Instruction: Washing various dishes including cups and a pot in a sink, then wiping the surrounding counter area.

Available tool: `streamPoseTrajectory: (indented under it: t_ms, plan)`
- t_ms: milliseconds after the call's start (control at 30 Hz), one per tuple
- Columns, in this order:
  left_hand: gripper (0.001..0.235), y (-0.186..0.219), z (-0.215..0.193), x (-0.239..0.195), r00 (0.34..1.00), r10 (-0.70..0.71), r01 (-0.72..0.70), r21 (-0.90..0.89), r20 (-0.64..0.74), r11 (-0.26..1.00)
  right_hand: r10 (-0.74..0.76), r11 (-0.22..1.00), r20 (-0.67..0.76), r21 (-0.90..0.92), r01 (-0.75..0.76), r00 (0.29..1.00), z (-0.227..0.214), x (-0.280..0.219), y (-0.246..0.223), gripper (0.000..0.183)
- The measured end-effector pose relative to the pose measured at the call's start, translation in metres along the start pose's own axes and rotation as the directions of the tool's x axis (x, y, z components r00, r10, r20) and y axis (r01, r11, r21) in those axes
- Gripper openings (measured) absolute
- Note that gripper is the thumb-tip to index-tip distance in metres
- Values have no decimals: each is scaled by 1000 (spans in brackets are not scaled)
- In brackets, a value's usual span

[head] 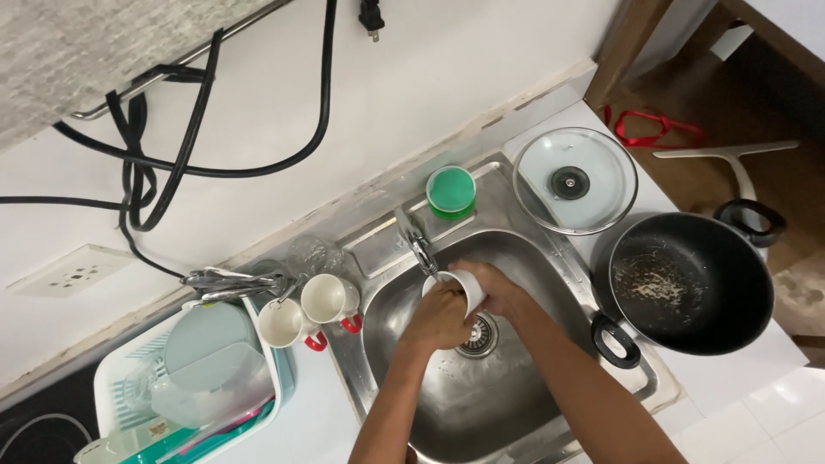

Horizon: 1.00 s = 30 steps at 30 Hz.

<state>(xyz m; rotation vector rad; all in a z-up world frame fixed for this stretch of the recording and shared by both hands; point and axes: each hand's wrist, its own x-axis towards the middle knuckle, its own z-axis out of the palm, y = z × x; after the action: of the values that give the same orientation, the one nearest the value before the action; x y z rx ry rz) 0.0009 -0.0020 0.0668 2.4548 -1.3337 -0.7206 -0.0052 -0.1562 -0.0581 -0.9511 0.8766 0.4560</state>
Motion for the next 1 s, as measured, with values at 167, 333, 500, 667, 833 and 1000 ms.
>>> streamPoseTrajectory:
  t_ms: [167,333,500,667,833,1000]
  plan:
    - [51,6,-20,-12,990,-143,131,-500,14,856,-44,986,34,162,38,998,-8,18,16,39]
    - [94,5,4,0,723,-665,411,-890,186,199,-247,966,-171,-120,228,954,21,-59,-17,41]
    - [86,-27,50,6,611,-683,16,-869,400,-495,-869,232,212,-621,748,446,18,-54,-5,13]
    - [72,-18,42,-3,556,-722,61,-887,411,-458,-885,-7,386,-569,822,259,25,-83,0,25]
    - [48,-11,53,7,406,-913,20,-999,37,-32,-813,368,155,-611,701,562,46,-117,3,64]
    - [41,-26,100,6,401,-723,273,-680,-563,681,-375,836,-127,-474,276,918,33,-94,20,78]
